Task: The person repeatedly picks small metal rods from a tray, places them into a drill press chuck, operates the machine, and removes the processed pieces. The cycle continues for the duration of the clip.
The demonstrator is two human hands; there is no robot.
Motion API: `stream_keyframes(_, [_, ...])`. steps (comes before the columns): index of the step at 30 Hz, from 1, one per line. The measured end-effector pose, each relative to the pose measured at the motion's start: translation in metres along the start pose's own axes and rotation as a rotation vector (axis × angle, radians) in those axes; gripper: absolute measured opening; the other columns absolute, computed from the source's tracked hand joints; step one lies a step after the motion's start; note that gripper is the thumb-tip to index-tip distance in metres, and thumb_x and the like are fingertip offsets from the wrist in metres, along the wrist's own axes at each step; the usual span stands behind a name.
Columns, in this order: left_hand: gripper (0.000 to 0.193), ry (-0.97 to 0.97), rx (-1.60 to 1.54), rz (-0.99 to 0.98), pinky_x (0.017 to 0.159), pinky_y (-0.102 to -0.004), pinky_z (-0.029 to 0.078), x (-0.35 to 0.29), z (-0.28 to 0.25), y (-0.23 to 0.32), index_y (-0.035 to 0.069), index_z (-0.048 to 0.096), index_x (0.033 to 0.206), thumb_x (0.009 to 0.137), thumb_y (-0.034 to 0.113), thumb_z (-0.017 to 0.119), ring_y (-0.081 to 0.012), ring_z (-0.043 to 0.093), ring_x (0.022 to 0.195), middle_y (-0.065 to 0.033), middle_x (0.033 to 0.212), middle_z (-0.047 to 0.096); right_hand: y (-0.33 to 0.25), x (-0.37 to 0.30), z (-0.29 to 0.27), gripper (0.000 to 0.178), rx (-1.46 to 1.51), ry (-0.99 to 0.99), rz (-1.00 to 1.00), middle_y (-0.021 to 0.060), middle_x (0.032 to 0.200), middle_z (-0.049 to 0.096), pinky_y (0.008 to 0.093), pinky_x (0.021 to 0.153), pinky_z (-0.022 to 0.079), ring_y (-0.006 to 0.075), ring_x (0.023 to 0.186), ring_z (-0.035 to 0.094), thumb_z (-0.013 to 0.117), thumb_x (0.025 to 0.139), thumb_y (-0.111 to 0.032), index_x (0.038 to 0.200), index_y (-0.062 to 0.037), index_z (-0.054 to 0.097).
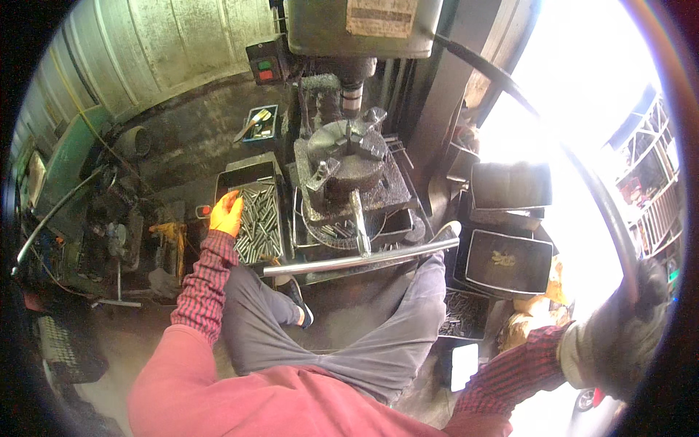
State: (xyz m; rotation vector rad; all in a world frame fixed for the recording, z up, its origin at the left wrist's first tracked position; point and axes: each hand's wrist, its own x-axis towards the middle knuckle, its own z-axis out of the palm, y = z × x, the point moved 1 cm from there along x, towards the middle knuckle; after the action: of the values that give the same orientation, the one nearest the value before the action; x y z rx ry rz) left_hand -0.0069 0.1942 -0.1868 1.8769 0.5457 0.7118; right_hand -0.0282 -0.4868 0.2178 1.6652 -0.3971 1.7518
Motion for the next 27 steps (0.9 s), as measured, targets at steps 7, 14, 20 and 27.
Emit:
stream_keyframes(7, [0.054,-0.824,0.111,0.24,0.09,-0.0354,0.054,-0.11,0.03,0.144,-0.004,0.057,0.137,0.097,0.031,0.07,-0.0239,0.069,0.103,-0.0175,0.115,0.071,-0.068,-0.05,0.019,0.052,1.81,-0.32,1.342,0.0034,0.112,0.068,0.0403,0.091,0.05,0.02,0.101,0.064,0.059,0.097,-0.057,0.124,-0.0124,0.064])
stream_keyframes(14, [0.046,-1.038,0.692,0.224,0.085,-0.0471,0.055,-0.129,0.062,0.161,0.006,0.067,0.121,0.092,0.042,0.067,-0.0387,0.07,0.098,-0.0195,0.103,0.073,-0.243,-0.192,-0.053,0.07,2.082,-1.394,2.167,0.0079,0.101,0.061,0.0422,0.094,0.051,0.0217,0.095,0.059,0.056,0.094,-0.07,0.118,-0.0036,0.059])
stream_keyframes(20, [0.027,-0.973,0.663,0.235,0.071,-0.0454,0.056,-0.133,0.062,0.124,0.012,0.071,0.103,0.092,0.037,0.066,-0.0363,0.071,0.079,-0.0137,0.084,0.073,-0.277,-0.203,-0.048,0.06,2.252,-1.119,2.696,-0.0038,0.062,0.04,0.0291,0.059,0.048,0.0114,0.051,0.035,0.052,0.102,-0.06,0.097,-0.0019,0.064])
stream_keyframes(27, [0.021,-0.831,0.35,0.263,0.07,-0.0454,0.055,-0.165,0.124,0.075,0.012,0.07,0.107,0.091,0.024,0.066,-0.038,0.071,0.08,-0.016,0.084,0.071,-0.28,-0.147,-0.073,0.056,2.415,-1.166,1.832,-0.0045,0.051,0.03,0.0325,0.045,0.042,0.01,0.04,0.03,0.052,0.104,-0.055,0.091,-0.0019,0.066])
